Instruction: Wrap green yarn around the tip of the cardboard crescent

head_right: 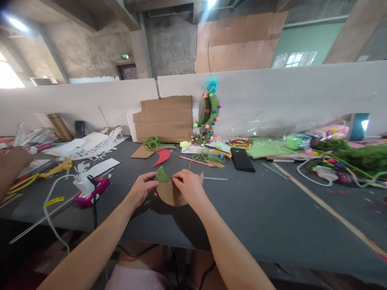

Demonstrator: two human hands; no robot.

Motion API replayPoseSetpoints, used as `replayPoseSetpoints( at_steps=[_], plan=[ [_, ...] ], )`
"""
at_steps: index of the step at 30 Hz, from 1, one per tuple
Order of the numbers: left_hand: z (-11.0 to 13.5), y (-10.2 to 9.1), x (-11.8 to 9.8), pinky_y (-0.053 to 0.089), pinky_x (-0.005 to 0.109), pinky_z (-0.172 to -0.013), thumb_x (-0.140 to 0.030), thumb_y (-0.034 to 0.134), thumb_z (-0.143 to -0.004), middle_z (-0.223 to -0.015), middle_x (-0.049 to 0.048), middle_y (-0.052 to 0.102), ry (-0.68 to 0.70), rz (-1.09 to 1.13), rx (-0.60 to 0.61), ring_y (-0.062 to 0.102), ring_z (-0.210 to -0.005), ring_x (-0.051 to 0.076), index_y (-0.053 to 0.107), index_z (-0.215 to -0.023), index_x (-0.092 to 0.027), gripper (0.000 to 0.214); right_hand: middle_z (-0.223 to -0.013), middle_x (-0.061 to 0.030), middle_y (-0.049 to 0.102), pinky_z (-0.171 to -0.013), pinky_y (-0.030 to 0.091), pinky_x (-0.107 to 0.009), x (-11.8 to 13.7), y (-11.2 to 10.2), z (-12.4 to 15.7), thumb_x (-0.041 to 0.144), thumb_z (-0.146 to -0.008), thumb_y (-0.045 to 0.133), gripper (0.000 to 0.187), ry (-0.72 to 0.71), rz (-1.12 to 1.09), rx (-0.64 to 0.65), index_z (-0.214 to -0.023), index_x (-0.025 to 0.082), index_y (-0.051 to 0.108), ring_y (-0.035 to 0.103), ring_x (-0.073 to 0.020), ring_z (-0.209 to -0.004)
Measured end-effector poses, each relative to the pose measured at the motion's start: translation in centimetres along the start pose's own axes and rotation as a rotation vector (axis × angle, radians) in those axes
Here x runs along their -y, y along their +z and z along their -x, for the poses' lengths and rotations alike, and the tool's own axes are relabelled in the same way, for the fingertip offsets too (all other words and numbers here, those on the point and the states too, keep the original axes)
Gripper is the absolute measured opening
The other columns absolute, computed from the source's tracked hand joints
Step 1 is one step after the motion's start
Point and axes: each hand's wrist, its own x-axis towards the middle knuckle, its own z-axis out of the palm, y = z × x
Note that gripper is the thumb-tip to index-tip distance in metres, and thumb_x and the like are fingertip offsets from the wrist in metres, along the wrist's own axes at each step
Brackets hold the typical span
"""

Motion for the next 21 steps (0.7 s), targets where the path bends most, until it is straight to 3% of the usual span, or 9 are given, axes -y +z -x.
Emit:
replayPoseSetpoints(
  at_steps=[5, 11, 15, 17, 21],
  plan=[
    [-0.1, 0.2, -0.1, 0.041, 0.021, -0.043, -0.017, 0.06, -0.059, -0.074, 0.006, 0.069, 0.013, 0.041, -0.035, 0.055, -0.05, 0.011, 0.07, -0.09, -0.012, 0.033, -0.071, -0.0026, 0.059, -0.066, 0.038, -0.028, 0.7, -0.3, -0.4, 0.013, -0.077, 0.051, 0.015, -0.033, 0.005, 0.025, -0.07, 0.016, 0.064, 0.054, -0.0166, -0.071],
    [0.6, 1.1, -1.9, 0.046, 0.024, -0.069, -0.026, 0.064, -0.065, -0.084, 0.0054, 0.071, 0.088, 0.102, -0.165, 0.062, -0.076, 0.017, 0.07, -0.09, -0.016, 0.028, -0.071, -0.0036, 0.062, -0.064, 0.038, -0.028, 3.1, -1.8, -0.2, 0.015, -0.075, 0.05, 0.013, 0.005, -0.05, 0.009, -0.068, 0.017, 0.061, 0.054, -0.0171, -0.068],
    [3.3, 2.1, -3.5, 0.045, 0.024, -0.072, -0.035, 0.063, -0.071, -0.088, 0.0035, 0.071, 0.109, 0.101, -0.23, 0.061, -0.082, 0.018, 0.069, -0.093, -0.019, 0.028, -0.067, -0.0011, 0.061, -0.055, 0.039, -0.024, 5.6, -2.9, 1.7, 0.023, -0.076, 0.047, 0.015, 0.044, -0.163, 0.031, -0.07, 0.019, 0.059, 0.053, -0.014, -0.061],
    [5.3, 2.7, -4.2, 0.044, 0.022, -0.073, -0.037, 0.061, -0.073, -0.09, 0.002, 0.07, 0.13, 0.007, -0.329, 0.06, -0.086, 0.018, 0.068, -0.094, -0.021, 0.027, -0.06, 0.0015, 0.056, -0.047, 0.037, -0.021, 6.8, -3.2, 3.2, 0.025, -0.076, 0.046, 0.015, 0.088, -0.252, 0.067, -0.07, 0.019, 0.058, 0.048, -0.0111, -0.051],
    [9.5, 3.9, -5.5, 0.044, 0.022, -0.069, -0.043, 0.054, -0.078, -0.089, 0.0014, 0.068, 0.166, -0.159, -0.372, 0.059, -0.081, 0.018, 0.067, -0.093, -0.023, 0.028, -0.048, 0.007, 0.042, -0.036, 0.03, -0.018, 9.5, -3.7, 6.7, 0.031, -0.072, 0.05, 0.013, 0.347, -0.628, 0.21, -0.067, 0.02, 0.054, 0.038, -0.0074, -0.039]
  ],
)
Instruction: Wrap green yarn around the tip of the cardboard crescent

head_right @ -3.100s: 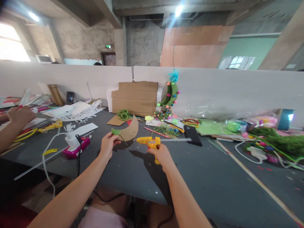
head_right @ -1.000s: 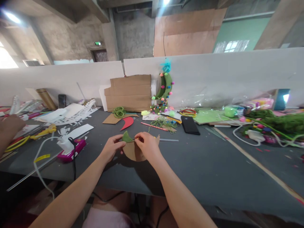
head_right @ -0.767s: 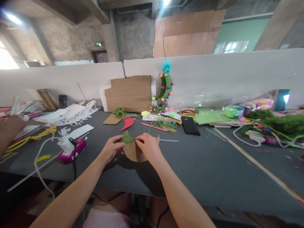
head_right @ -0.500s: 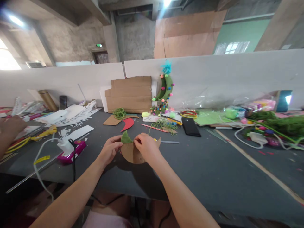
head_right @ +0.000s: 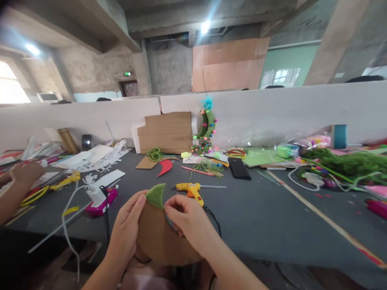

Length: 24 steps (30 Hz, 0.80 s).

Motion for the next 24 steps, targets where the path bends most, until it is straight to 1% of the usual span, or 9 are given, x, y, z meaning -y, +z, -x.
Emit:
replayPoseSetpoints(
  at_steps=[2, 5, 7, 10, 13, 16, 19, 21, 24],
  plan=[
    [1.7, -0.3, -1.0, 0.044, 0.023, -0.064, -0.045, 0.054, -0.076, -0.084, 0.0021, 0.068, -0.005, 0.009, -0.005, 0.059, -0.075, 0.018, 0.067, -0.089, -0.023, 0.029, -0.046, 0.0083, 0.039, -0.035, 0.028, -0.017, 0.4, 0.7, 1.9, 0.033, -0.07, 0.052, 0.014, 0.069, -0.13, 0.023, -0.064, 0.02, 0.051, 0.035, -0.006, -0.037],
    [3.6, -0.6, -2.1, 0.044, 0.025, -0.063, -0.044, 0.061, -0.069, -0.079, 0.0026, 0.067, -0.077, 0.144, -0.001, 0.059, -0.072, 0.02, 0.066, -0.084, -0.023, 0.026, -0.045, 0.0089, 0.04, -0.035, 0.025, -0.016, 0.7, 1.6, 4.2, 0.032, -0.069, 0.054, 0.015, 0.096, -0.218, 0.014, -0.064, 0.019, 0.05, 0.033, -0.0044, -0.036],
    [4.6, -0.8, -2.5, 0.044, 0.026, -0.061, -0.041, 0.066, -0.064, -0.074, 0.0017, 0.066, -0.122, 0.236, 0.015, 0.058, -0.07, 0.02, 0.066, -0.082, -0.024, 0.025, -0.046, 0.0086, 0.041, -0.035, 0.023, -0.016, 0.7, 2.1, 5.2, 0.033, -0.07, 0.054, 0.015, 0.102, -0.258, 0.019, -0.065, 0.019, 0.051, 0.033, -0.0038, -0.036],
    [5.7, -1.1, -3.0, 0.043, 0.025, -0.059, -0.034, 0.07, -0.059, -0.066, 0.0, 0.063, -0.134, 0.289, 0.046, 0.056, -0.064, 0.019, 0.066, -0.08, -0.025, 0.024, -0.048, 0.0081, 0.043, -0.035, 0.022, -0.015, 0.5, 2.8, 6.1, 0.033, -0.071, 0.054, 0.016, 0.113, -0.317, 0.04, -0.067, 0.018, 0.051, 0.033, -0.003, -0.037],
    [6.7, -1.5, -3.7, 0.042, 0.024, -0.058, -0.029, 0.07, -0.058, -0.064, -0.0003, 0.062, -0.146, 0.275, 0.051, 0.055, -0.062, 0.017, 0.065, -0.078, -0.022, 0.022, -0.049, 0.0083, 0.042, -0.035, 0.022, -0.015, 0.5, 3.4, 6.6, 0.032, -0.072, 0.056, 0.017, 0.129, -0.356, 0.04, -0.066, 0.017, 0.05, 0.033, -0.0024, -0.037],
    [7.5, -1.7, -5.0, 0.041, 0.023, -0.058, -0.029, 0.069, -0.061, -0.066, 0.0002, 0.062, -0.188, 0.257, 0.062, 0.056, -0.062, 0.016, 0.064, -0.078, -0.018, 0.02, -0.049, 0.0085, 0.041, -0.035, 0.024, -0.015, 0.9, 4.0, 7.2, 0.032, -0.072, 0.057, 0.018, 0.129, -0.368, 0.035, -0.066, 0.017, 0.05, 0.034, -0.0028, -0.038],
    [8.1, -1.6, -6.1, 0.043, 0.024, -0.064, -0.03, 0.07, -0.062, -0.073, 0.002, 0.066, -0.255, 0.299, 0.074, 0.06, -0.068, 0.017, 0.064, -0.083, -0.017, 0.025, -0.048, 0.0084, 0.041, -0.036, 0.029, -0.016, 1.3, 4.2, 7.8, 0.034, -0.072, 0.057, 0.019, 0.106, -0.384, 0.037, -0.065, 0.017, 0.05, 0.037, -0.0046, -0.04],
    [8.4, -1.5, -6.4, 0.044, 0.024, -0.066, -0.03, 0.071, -0.062, -0.075, 0.0019, 0.067, -0.284, 0.337, 0.051, 0.061, -0.069, 0.017, 0.063, -0.085, -0.018, 0.028, -0.046, 0.0087, 0.04, -0.036, 0.031, -0.016, 1.6, 4.3, 8.1, 0.034, -0.071, 0.058, 0.02, 0.121, -0.412, 0.044, -0.064, 0.018, 0.049, 0.037, -0.0052, -0.04],
    [8.8, -1.3, -6.2, 0.044, 0.022, -0.058, -0.028, 0.072, -0.061, -0.069, -0.0003, 0.066, -0.289, 0.358, 0.058, 0.058, -0.06, 0.014, 0.061, -0.088, -0.019, 0.03, -0.045, 0.0089, 0.04, -0.035, 0.029, -0.015, 2.0, 4.3, 8.7, 0.033, -0.07, 0.059, 0.019, 0.163, -0.445, 0.037, -0.064, 0.018, 0.05, 0.036, -0.0049, -0.039]
  ],
)
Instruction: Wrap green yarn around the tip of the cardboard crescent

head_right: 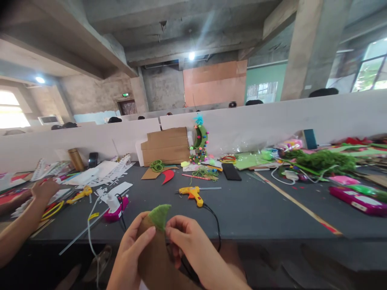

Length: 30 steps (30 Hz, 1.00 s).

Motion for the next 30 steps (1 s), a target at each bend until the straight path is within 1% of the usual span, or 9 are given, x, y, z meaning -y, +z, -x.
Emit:
replayPoseSetpoints(
  at_steps=[3, 6, 9, 14, 19, 23, 27, 30],
  plan=[
    [0.0, -0.1, 0.4, 0.042, 0.02, -0.053, -0.024, 0.073, -0.059, -0.06, -0.0019, 0.062, 0.0, -0.018, 0.036, 0.055, -0.053, 0.012, 0.061, -0.087, -0.018, 0.031, -0.045, 0.0089, 0.041, -0.035, 0.029, -0.015, 0.0, 0.1, 0.5, 0.032, -0.068, 0.061, 0.018, 0.006, -0.031, -0.005, -0.066, 0.018, 0.051, 0.035, -0.0045, -0.039],
    [0.0, -0.1, 0.5, 0.04, 0.018, -0.05, -0.023, 0.073, -0.058, -0.056, -0.0029, 0.058, 0.0, -0.019, 0.036, 0.053, -0.05, 0.011, 0.061, -0.082, -0.017, 0.027, -0.044, 0.0089, 0.042, -0.035, 0.03, -0.014, 0.1, 0.0, 0.5, 0.031, -0.069, 0.06, 0.016, 0.02, -0.059, 0.0, -0.068, 0.018, 0.051, 0.035, -0.0043, -0.038],
    [0.0, 0.1, 0.1, 0.04, 0.019, -0.049, -0.023, 0.073, -0.056, -0.056, -0.0024, 0.058, -0.003, 0.006, 0.026, 0.052, -0.049, 0.011, 0.061, -0.079, -0.016, 0.027, -0.043, 0.0085, 0.043, -0.034, 0.033, -0.015, 0.3, -0.1, 0.3, 0.03, -0.069, 0.06, 0.015, -0.007, -0.033, 0.043, -0.068, 0.018, 0.051, 0.038, -0.0052, -0.037],
    [-0.2, 0.3, -0.5, 0.043, 0.021, -0.049, -0.025, 0.076, -0.051, -0.054, -0.0029, 0.057, -0.025, -0.018, 0.018, 0.053, -0.047, 0.012, 0.061, -0.076, -0.015, 0.031, -0.044, 0.0088, 0.043, -0.033, 0.039, -0.016, 1.0, -0.3, -0.1, 0.031, -0.071, 0.056, 0.015, -0.083, 0.058, 0.087, -0.068, 0.017, 0.051, 0.037, -0.0053, -0.036],
    [-0.7, 0.4, -0.7, 0.044, 0.022, -0.051, -0.025, 0.076, -0.052, -0.057, -0.0022, 0.059, -0.01, -0.062, 0.053, 0.055, -0.051, 0.013, 0.061, -0.079, -0.016, 0.031, -0.047, 0.0087, 0.044, -0.031, 0.039, -0.016, 0.7, -0.6, -0.4, 0.03, -0.074, 0.053, 0.013, -0.138, 0.063, 0.12, -0.07, 0.018, 0.05, 0.039, -0.0047, -0.034],
    [-1.2, 0.3, -0.8, 0.043, 0.021, -0.051, -0.025, 0.075, -0.054, -0.059, -0.0025, 0.059, 0.046, -0.123, 0.035, 0.056, -0.053, 0.013, 0.06, -0.08, -0.017, 0.032, -0.047, 0.0088, 0.041, -0.032, 0.041, -0.017, 0.8, -0.7, -0.5, 0.03, -0.073, 0.054, 0.014, -0.192, 0.094, 0.083, -0.069, 0.018, 0.051, 0.039, -0.0051, -0.036],
    [-1.6, 0.1, -0.8, 0.044, 0.021, -0.052, -0.026, 0.075, -0.055, -0.063, -0.0015, 0.061, 0.095, -0.169, 0.014, 0.056, -0.056, 0.013, 0.06, -0.082, -0.016, 0.033, -0.051, 0.0057, 0.048, -0.036, 0.041, -0.017, 1.3, -0.5, -0.4, 0.028, -0.071, 0.053, 0.012, -0.214, 0.107, 0.064, -0.069, 0.017, 0.052, 0.045, -0.0067, -0.041],
    [-1.8, -0.1, -0.9, 0.044, 0.022, -0.053, -0.028, 0.074, -0.056, -0.064, -0.0009, 0.062, 0.112, -0.193, 0.015, 0.057, -0.056, 0.014, 0.06, -0.082, -0.016, 0.032, -0.052, 0.0054, 0.049, -0.037, 0.04, -0.017, 1.4, -0.6, -0.5, 0.024, -0.071, 0.052, 0.008, -0.244, 0.148, 0.055, -0.072, 0.016, 0.054, 0.045, -0.0066, -0.041]
  ],
)
